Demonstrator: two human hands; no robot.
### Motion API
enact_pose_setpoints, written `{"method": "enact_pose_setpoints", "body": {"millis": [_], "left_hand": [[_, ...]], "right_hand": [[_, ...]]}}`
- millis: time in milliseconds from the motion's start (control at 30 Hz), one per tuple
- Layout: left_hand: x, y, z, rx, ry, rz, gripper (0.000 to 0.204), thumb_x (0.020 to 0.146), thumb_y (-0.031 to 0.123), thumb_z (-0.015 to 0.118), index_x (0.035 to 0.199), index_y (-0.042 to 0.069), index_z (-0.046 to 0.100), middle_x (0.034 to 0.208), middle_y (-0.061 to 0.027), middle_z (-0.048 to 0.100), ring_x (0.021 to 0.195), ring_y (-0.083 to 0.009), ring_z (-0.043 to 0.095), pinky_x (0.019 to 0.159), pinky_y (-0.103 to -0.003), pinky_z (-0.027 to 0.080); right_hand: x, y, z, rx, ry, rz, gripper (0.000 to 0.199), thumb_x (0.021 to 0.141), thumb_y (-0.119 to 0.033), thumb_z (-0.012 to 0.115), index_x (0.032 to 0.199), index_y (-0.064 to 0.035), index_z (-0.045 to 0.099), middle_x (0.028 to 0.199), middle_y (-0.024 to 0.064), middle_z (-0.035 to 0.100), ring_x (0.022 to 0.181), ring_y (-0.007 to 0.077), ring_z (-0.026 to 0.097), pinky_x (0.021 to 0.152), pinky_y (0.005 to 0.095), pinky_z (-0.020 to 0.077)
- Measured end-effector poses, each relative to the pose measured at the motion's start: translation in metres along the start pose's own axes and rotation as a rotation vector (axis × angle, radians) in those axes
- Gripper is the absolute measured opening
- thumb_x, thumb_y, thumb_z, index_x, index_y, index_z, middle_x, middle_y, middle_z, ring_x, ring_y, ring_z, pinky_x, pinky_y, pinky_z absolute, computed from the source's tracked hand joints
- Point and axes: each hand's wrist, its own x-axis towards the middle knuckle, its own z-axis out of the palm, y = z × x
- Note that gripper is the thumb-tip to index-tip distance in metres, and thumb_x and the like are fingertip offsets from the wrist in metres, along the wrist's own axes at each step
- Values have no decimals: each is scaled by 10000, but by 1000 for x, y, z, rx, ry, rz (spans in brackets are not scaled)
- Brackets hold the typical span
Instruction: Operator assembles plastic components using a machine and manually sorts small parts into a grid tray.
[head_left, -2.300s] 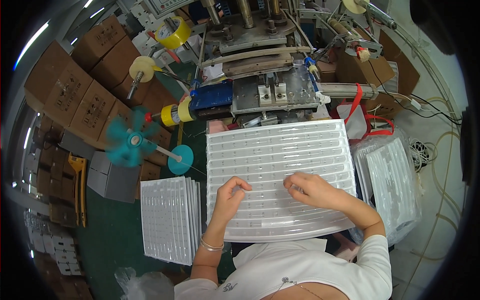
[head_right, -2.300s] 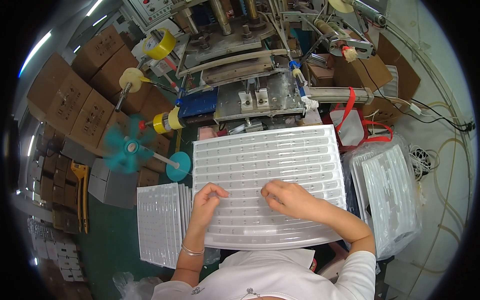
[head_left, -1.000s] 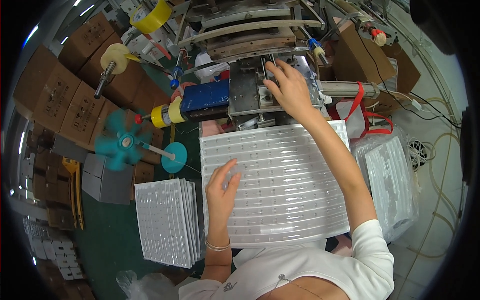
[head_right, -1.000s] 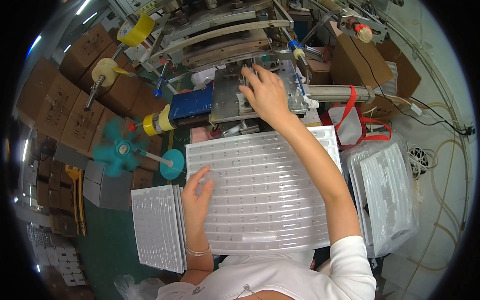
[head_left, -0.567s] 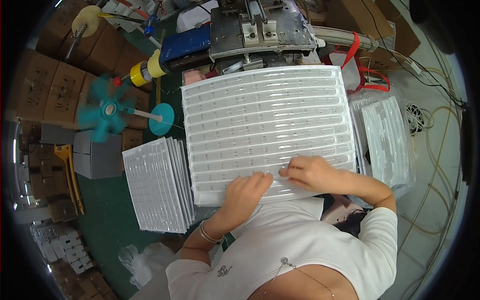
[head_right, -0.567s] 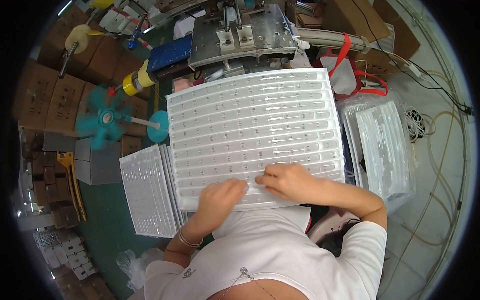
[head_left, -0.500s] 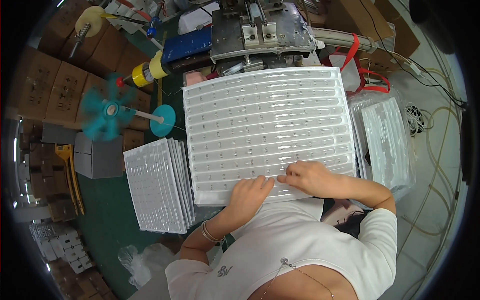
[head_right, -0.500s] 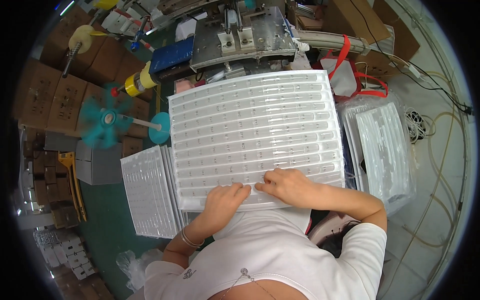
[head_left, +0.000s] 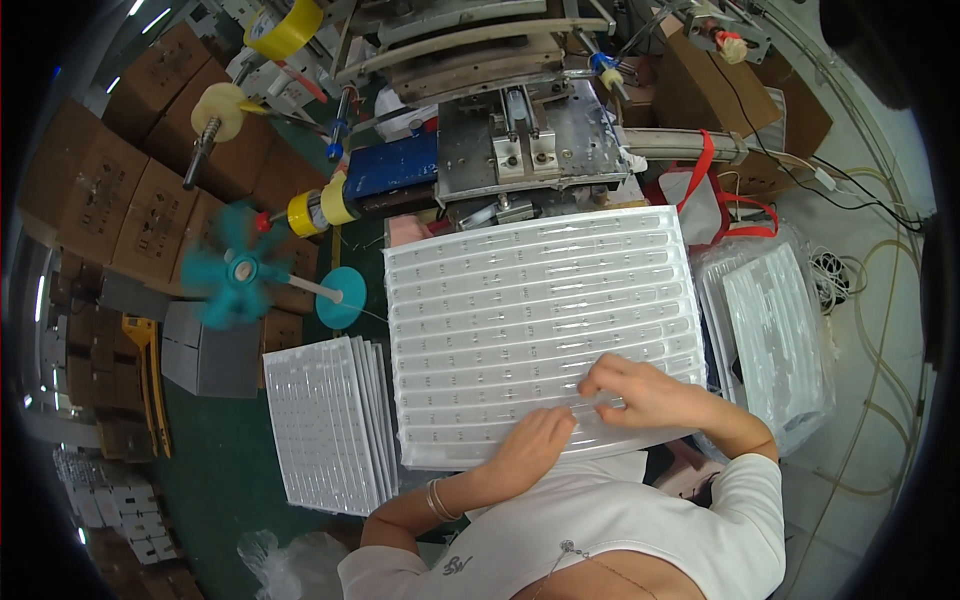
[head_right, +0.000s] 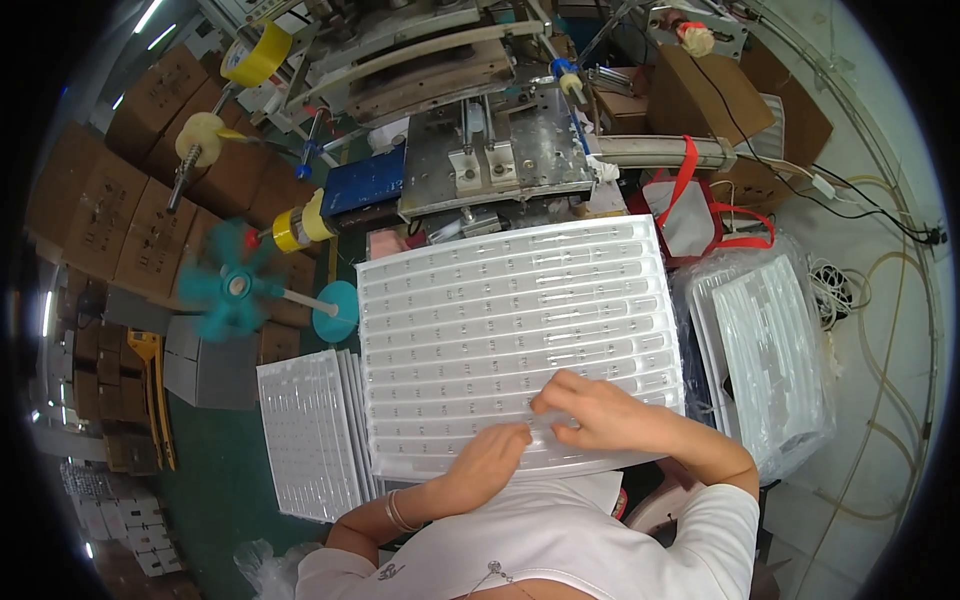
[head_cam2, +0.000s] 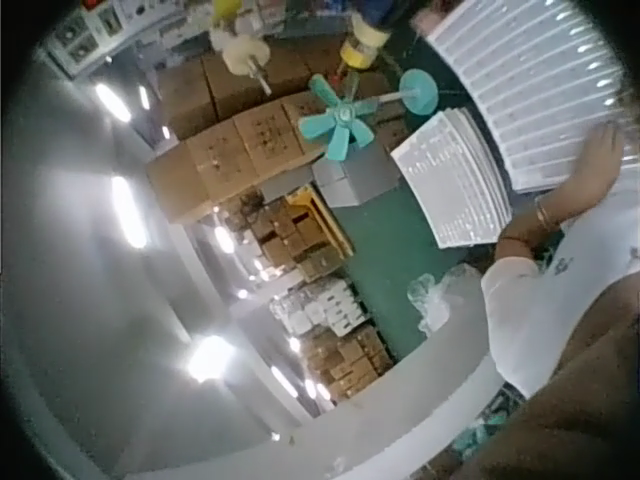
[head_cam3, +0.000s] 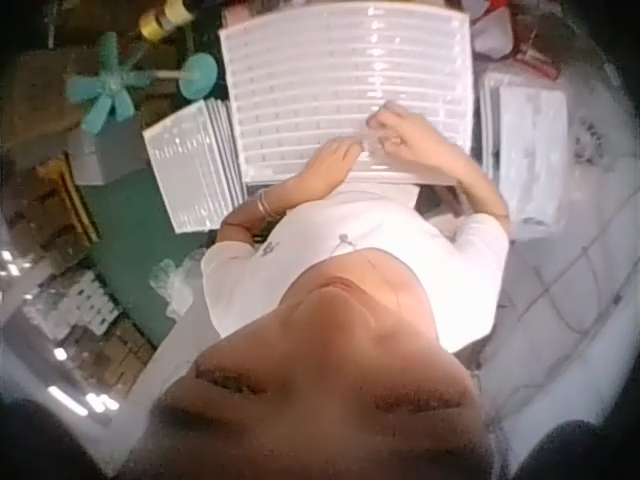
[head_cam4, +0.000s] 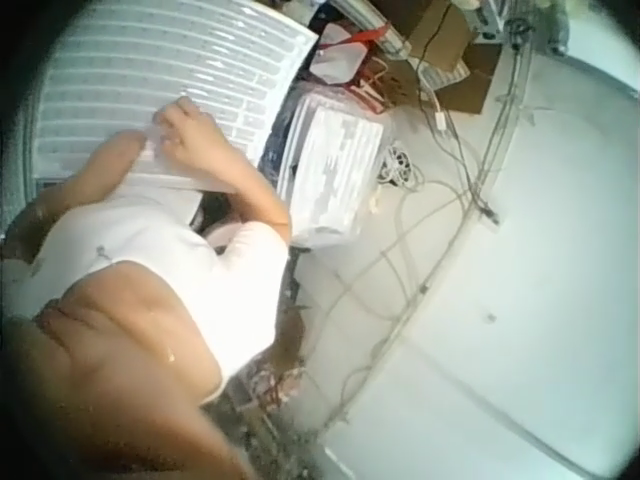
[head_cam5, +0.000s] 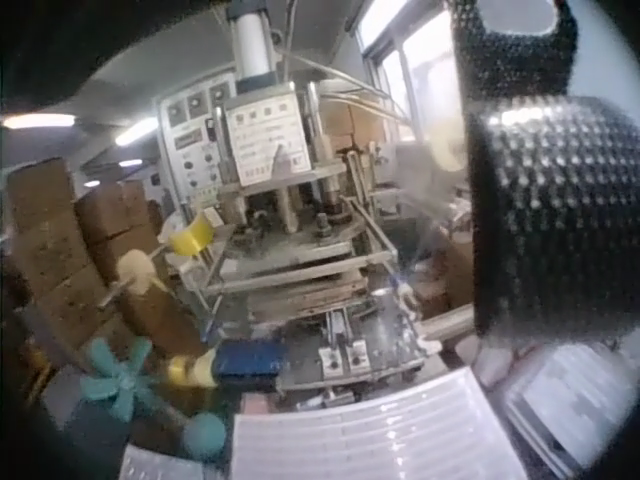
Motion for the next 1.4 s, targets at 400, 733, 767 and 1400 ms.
{"method": "enact_pose_setpoints", "body": {"millis": [400, 733, 767, 1400], "left_hand": [[-15, -5, -3, 306, -172, 61, 405, 803, 78, 527, 1208, 99, 544, 1091, -74, 546, 999, -216, 509, 906, -393, 357], [29, -12, -64, 132, 147, -75, 388, 794, 133, 638, 1174, 93, 573, 993, -88, 626, 879, -255, 594, 748, -369, 433], [33, -19, -71, 132, 145, -81, 388, 794, 133, 638, 1174, 93, 573, 993, -88, 626, 879, -255, 594, 748, -369, 433], [250, -139, -148, 779, 870, -201, 378, 838, 391, 588, 1097, 120, 640, 1021, -100, 567, 1023, -275, 450, 904, -475, 268]], "right_hand": [[19, 2, -16, 112, 307, 47, 173, 809, -40, 573, 980, -16, 577, 992, 83, 614, 931, 209, 596, 745, 298, 498], [43, 32, -28, 262, 534, 224, 215, 846, -89, 577, 1055, -40, 571, 1103, 52, 603, 971, 134, 574, 719, 248, 492], [43, 32, -34, 233, 528, 238, 222, 849, -93, 584, 1066, -46, 568, 1127, 52, 597, 977, 121, 568, 714, 242, 493], [108, 45, -105, -120, 918, -40, 257, 829, -52, 628, 1084, -36, 612, 1035, 79, 629, 832, 145, 613, 675, 262, 533]]}}
